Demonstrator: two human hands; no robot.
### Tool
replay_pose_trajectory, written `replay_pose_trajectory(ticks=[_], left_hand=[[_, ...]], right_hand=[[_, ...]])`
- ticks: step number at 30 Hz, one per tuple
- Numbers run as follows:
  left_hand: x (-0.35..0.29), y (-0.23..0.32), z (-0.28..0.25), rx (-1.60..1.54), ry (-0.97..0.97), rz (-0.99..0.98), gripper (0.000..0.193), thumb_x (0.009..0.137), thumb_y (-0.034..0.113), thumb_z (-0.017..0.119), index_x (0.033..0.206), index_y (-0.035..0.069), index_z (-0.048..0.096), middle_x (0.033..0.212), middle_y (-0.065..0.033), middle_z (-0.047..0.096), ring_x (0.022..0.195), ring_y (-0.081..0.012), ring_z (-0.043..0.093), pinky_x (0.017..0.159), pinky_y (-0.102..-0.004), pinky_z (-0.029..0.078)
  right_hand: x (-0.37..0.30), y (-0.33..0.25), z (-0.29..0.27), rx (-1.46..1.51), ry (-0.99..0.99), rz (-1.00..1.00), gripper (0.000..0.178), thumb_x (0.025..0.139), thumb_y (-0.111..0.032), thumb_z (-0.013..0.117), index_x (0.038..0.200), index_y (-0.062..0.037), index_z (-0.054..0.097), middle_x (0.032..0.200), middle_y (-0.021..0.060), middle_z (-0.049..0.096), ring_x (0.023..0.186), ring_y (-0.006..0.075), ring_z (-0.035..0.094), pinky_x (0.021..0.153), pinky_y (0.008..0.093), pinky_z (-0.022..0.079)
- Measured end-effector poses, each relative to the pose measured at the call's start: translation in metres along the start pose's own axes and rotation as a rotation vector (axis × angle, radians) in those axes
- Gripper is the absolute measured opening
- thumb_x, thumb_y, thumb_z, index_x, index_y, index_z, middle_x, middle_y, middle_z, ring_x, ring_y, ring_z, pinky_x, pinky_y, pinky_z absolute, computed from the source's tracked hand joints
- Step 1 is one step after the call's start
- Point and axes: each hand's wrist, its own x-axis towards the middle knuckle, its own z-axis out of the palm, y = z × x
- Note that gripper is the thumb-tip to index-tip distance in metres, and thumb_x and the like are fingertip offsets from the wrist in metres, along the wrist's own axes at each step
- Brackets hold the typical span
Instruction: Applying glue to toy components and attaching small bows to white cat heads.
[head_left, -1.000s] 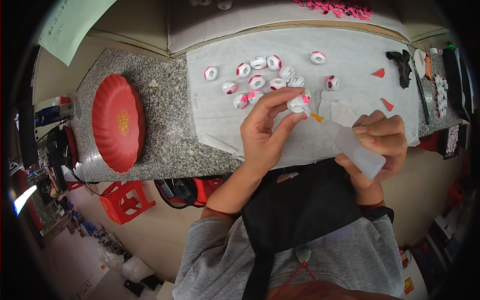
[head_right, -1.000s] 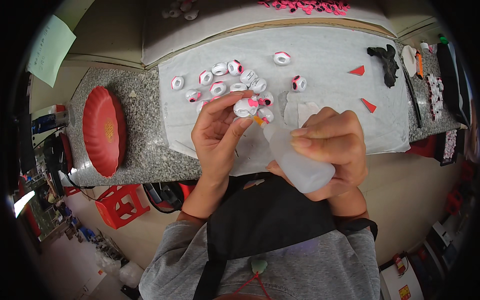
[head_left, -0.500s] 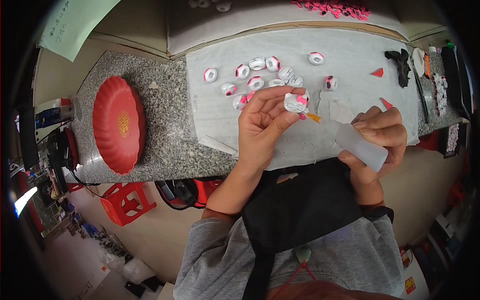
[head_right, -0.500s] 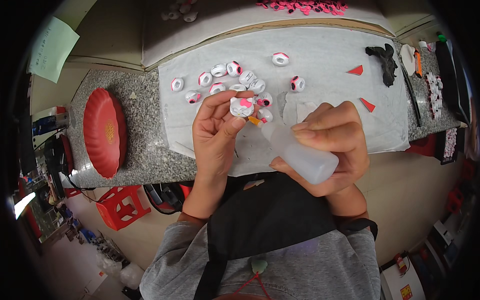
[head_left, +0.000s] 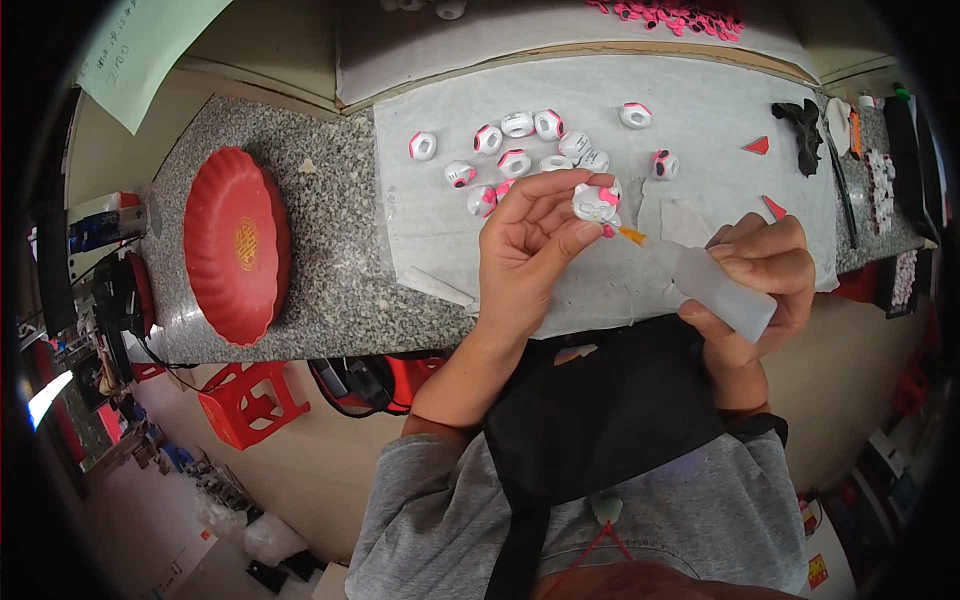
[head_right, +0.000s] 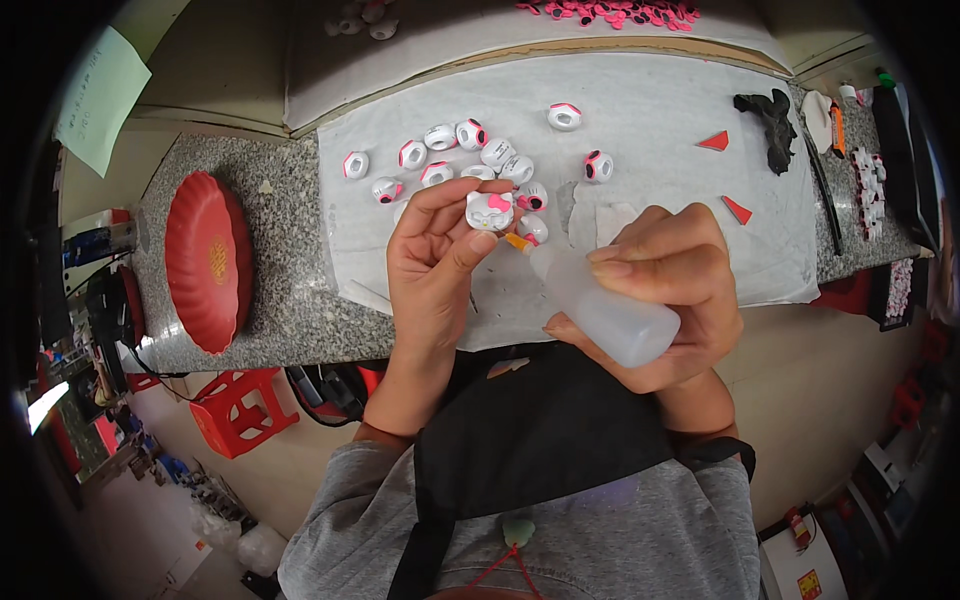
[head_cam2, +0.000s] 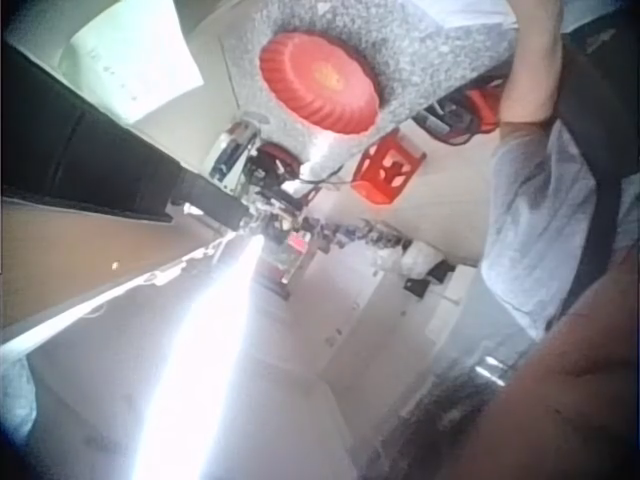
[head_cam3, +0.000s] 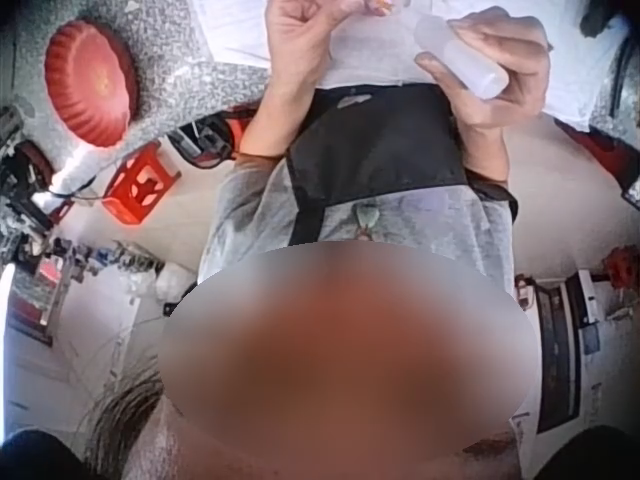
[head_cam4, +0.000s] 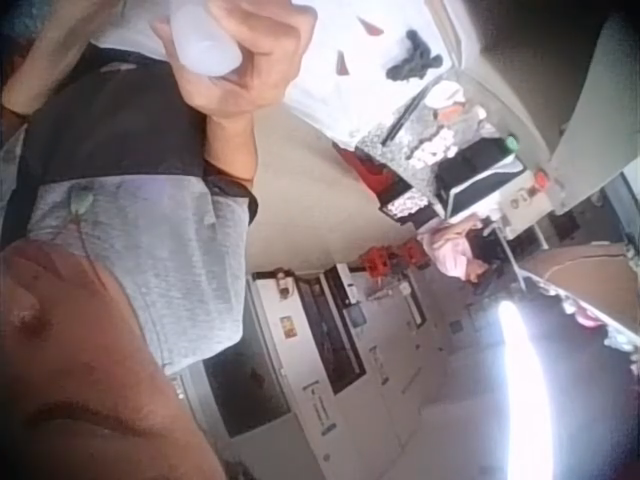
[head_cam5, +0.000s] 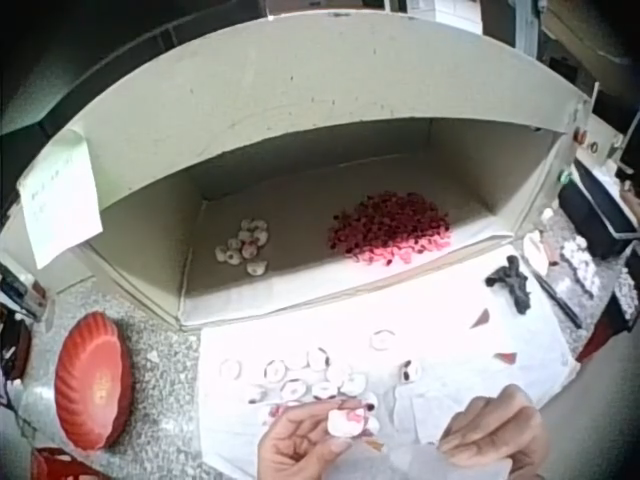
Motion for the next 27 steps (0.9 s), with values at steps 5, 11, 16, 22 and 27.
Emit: replay_pose_trajectory(ticks=[5, 11, 16, 22, 27], left_hand=[[0.000, 0.001, 0.000, -0.027, 0.009, -0.007, 0.032, 0.072, -0.006, 0.051, 0.102, -0.002, 0.041, 0.101, -0.0143, 0.049, 0.089, -0.0148, 0.050, 0.075, -0.0241, 0.042], [0.000, 0.001, -0.003, -0.075, 0.068, 0.027, 0.033, 0.072, -0.006, 0.051, 0.103, -0.001, 0.042, 0.102, -0.0144, 0.049, 0.090, -0.0154, 0.050, 0.076, -0.0244, 0.041], [-0.003, 0.002, -0.004, -0.062, 0.072, 0.041, 0.033, 0.072, -0.005, 0.051, 0.103, 0.000, 0.042, 0.103, -0.0139, 0.049, 0.090, -0.0144, 0.050, 0.076, -0.0235, 0.040], [-0.003, 0.001, -0.003, -0.069, 0.050, 0.045, 0.033, 0.072, -0.005, 0.051, 0.103, 0.000, 0.042, 0.103, -0.0133, 0.049, 0.090, -0.0134, 0.049, 0.075, -0.0221, 0.040], [-0.004, 0.001, -0.005, -0.062, 0.042, 0.048, 0.033, 0.072, -0.006, 0.051, 0.103, 0.000, 0.042, 0.103, -0.0136, 0.049, 0.091, -0.0132, 0.049, 0.074, -0.0217, 0.040]], right_hand=[[0.003, -0.001, -0.004, -0.021, 0.019, -0.009, 0.042, 0.049, 0.000, 0.072, 0.083, -0.0025, 0.048, 0.077, 0.0089, 0.045, 0.059, 0.0133, 0.046, 0.053, 0.0232, 0.038], [0.024, 0.018, -0.018, -0.004, 0.098, 0.134, 0.029, 0.059, 0.000, 0.063, 0.080, -0.0016, 0.044, 0.082, 0.0106, 0.045, 0.066, 0.0159, 0.048, 0.056, 0.0252, 0.043], [0.071, 0.064, -0.023, -0.092, -0.183, 0.519, 0.021, 0.069, -0.002, 0.052, 0.088, -0.0013, 0.044, 0.085, 0.0061, 0.046, 0.072, 0.0131, 0.052, 0.055, 0.0232, 0.045], [0.119, 0.141, -0.002, -0.992, -0.233, 0.264, 0.022, 0.068, -0.012, 0.057, 0.085, 0.0009, 0.052, 0.069, 0.0150, 0.055, 0.065, 0.0269, 0.054, 0.058, 0.0342, 0.044], [0.124, 0.142, 0.014, -1.168, -0.389, 0.252, 0.014, 0.063, -0.005, 0.054, 0.076, -0.0013, 0.057, 0.073, 0.0174, 0.056, 0.069, 0.0328, 0.055, 0.061, 0.0396, 0.045]])
